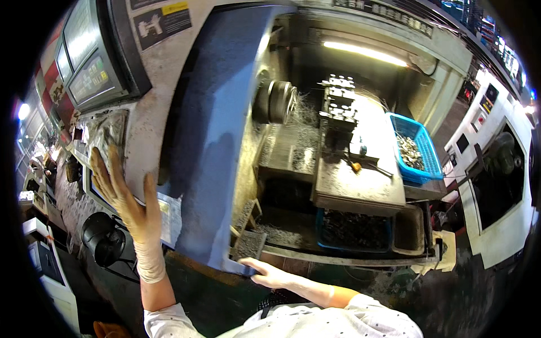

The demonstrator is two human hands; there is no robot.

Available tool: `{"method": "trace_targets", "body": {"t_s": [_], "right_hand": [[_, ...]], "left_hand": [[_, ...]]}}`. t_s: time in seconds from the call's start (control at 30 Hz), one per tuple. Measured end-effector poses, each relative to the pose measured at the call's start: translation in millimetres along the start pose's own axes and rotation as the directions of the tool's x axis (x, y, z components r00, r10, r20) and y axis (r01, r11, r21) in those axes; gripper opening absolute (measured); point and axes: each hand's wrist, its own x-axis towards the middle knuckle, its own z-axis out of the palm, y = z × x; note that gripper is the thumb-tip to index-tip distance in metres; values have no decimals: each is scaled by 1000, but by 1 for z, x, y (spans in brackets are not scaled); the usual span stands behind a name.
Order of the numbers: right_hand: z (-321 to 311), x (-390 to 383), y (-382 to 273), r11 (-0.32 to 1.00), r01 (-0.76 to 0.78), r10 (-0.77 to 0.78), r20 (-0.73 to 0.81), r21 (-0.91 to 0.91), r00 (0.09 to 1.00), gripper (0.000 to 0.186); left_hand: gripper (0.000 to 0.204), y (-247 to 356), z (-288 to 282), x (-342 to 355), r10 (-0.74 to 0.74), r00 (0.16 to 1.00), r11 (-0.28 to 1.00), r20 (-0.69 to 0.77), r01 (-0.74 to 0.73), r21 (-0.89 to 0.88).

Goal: The person operates a CNC lathe in a workshop, repeatedly opening the machine door, loading small metal parts into the chuck, and closing the door. They use a metal rod to adjust the chuck and handle parts with gloved hands, placing finished pieces into a red basket.

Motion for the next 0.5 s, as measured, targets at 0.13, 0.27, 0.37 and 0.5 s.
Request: {"method": "trace_targets", "body": {"t_s": [0.13, 0.27, 0.37, 0.5], "right_hand": [[-18, -3, 12, 979, 32, -46, -70, -199, 996, 44], [-13, -55, -9, 983, 126, -146, -147, -135, 978, 42], [-29, -137, 8, 932, 152, -269, -347, -329, 899, 44], [-29, -332, 56, 975, -208, 71, -793, -72, 606, 39]], "left_hand": [[66, 102, -21, -48, 9, 913, 977, 408, 78, -197], [64, 156, -54, -108, 93, 842, 988, 531, -11, -155], [58, 204, -46, -121, 132, 893, 979, 431, -51, -196], [58, 281, -33, -127, 178, 933, 961, 313, -98, -257]]}}
